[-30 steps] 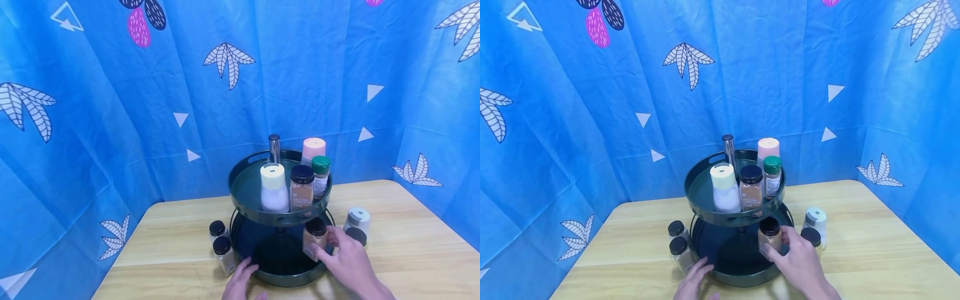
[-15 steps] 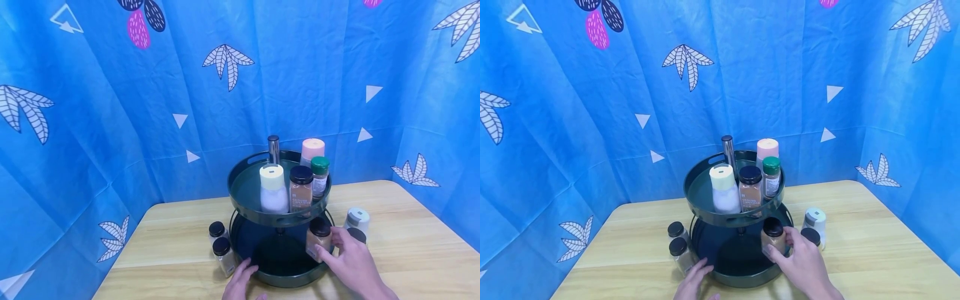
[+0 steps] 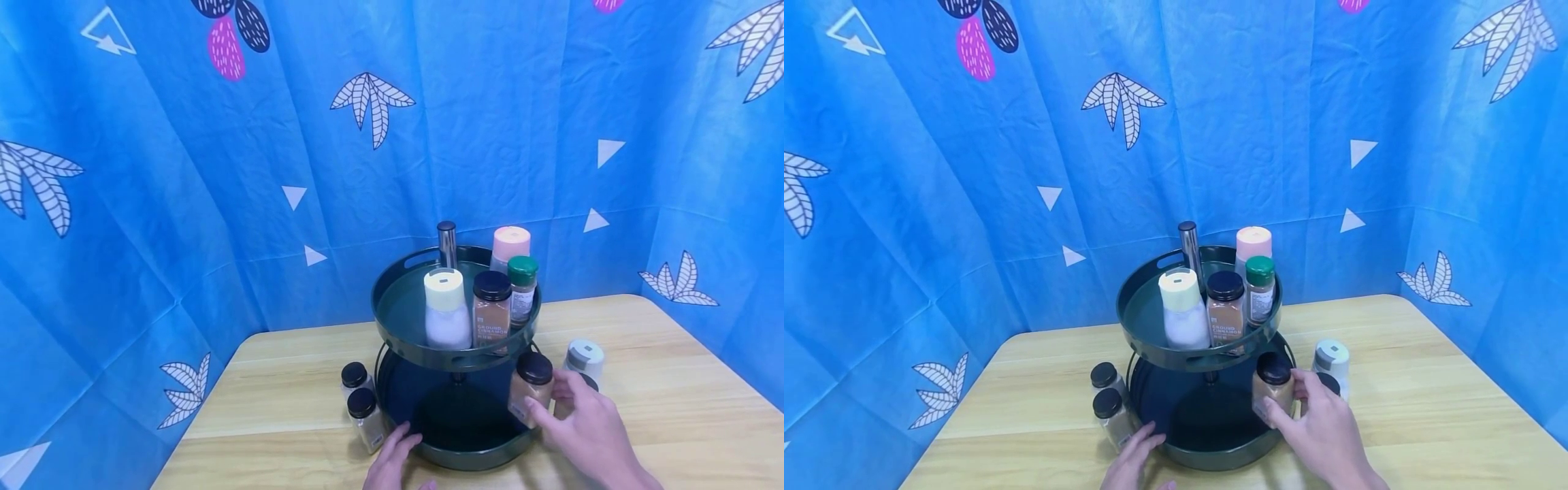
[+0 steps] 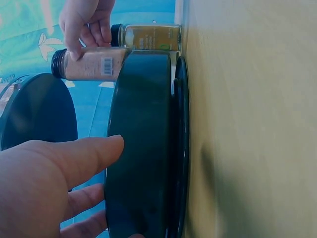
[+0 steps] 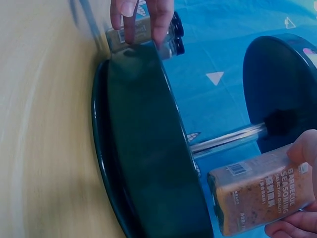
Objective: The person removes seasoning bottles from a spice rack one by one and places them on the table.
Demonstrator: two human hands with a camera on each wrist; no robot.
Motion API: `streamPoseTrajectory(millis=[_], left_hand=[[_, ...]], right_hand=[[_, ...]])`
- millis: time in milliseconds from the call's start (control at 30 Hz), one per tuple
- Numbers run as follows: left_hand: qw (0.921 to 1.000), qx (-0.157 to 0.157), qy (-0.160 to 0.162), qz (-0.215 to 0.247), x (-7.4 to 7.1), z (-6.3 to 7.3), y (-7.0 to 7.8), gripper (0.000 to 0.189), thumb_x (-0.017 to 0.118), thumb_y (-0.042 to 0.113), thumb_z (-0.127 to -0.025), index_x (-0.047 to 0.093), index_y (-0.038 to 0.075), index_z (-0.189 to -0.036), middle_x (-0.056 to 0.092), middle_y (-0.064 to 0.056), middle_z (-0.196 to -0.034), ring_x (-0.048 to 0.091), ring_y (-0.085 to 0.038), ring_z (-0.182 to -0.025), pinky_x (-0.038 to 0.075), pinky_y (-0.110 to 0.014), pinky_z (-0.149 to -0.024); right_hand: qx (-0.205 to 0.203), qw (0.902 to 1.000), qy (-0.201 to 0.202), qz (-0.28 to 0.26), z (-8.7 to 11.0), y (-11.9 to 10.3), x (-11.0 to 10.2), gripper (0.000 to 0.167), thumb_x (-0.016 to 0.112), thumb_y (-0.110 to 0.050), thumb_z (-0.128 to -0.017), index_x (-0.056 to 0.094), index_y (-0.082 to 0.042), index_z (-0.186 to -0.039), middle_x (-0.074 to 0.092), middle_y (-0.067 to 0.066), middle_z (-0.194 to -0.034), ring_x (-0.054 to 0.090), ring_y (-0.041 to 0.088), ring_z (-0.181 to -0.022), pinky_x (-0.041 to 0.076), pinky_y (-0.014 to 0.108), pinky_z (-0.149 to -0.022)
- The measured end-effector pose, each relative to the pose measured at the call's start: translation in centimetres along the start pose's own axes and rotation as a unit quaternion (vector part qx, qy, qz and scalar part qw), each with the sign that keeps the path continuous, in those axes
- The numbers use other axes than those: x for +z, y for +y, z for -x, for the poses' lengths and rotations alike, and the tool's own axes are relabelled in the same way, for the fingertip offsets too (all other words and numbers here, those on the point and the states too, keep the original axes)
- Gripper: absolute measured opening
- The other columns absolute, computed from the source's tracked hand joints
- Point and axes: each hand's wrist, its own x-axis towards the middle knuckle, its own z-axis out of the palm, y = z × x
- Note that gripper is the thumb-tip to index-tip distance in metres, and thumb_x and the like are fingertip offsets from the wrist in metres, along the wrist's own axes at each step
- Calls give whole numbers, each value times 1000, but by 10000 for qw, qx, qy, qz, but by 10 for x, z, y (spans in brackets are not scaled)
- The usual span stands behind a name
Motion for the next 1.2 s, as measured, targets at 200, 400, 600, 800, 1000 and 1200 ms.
streamPoseTrajectory(millis=[200, 400, 600, 800, 1000, 1200], left_hand=[[10000, 60, -27, 29, -1, 0, -1, 59, 81, 37, -71, 64, 3, -117, 57, -20, -124, 62, -29, -107, 56, -34, -79], [9997, 221, 107, 9, 1, 1, -3, 59, 82, 37, -70, 65, 3, -115, 57, -20, -123, 62, -27, -105, 56, -33, -78], [9998, 177, 62, 48, 1, 1, -3, 58, 81, 37, -71, 65, 3, -115, 57, -20, -123, 63, -26, -104, 56, -32, -77], [9997, -51, -226, 94, -1, 0, -2, 59, 80, 39, -73, 64, 4, -118, 56, -20, -126, 61, -30, -108, 56, -34, -80], [9998, -34, -188, 78, -2, 0, -1, 60, 80, 38, -72, 64, 3, -118, 56, -21, -125, 61, -30, -107, 56, -34, -79], [9999, -32, -133, 77, -2, -1, -1, 58, 80, 38, -72, 64, 4, -117, 57, -20, -124, 62, -28, -106, 56, -33, -78]], right_hand=[[9, 10000, 77, -8, 0, 2, -4, 63, 76, -40, -83, 54, 5, -121, 67, 24, -102, 64, 41, -94, 50, 59, -80], [8, 9998, 180, 81, 0, 4, -8, 63, 76, -39, -83, 54, 6, -122, 67, 23, -100, 64, 40, -92, 51, 58, -78], [112, 9996, 241, 80, 0, 5, -15, 64, 75, -43, -83, 54, 4, -121, 68, 23, -98, 64, 40, -90, 51, 58, -75], [165, 9992, 336, 117, 1, 7, -21, 62, 77, -41, -81, 55, 4, -118, 68, 15, -92, 63, 31, -82, 51, 45, -66], [60, 9985, 532, 126, 1, 11, -25, 59, 78, -36, -81, 55, 5, -118, 67, 12, -89, 62, 31, -81, 50, 48, -66], [-140, 9953, 962, 24, 1, 17, -31, 56, 81, -28, -78, 57, 6, -115, 68, 16, -88, 62, 35, -81, 46, 49, -66]])
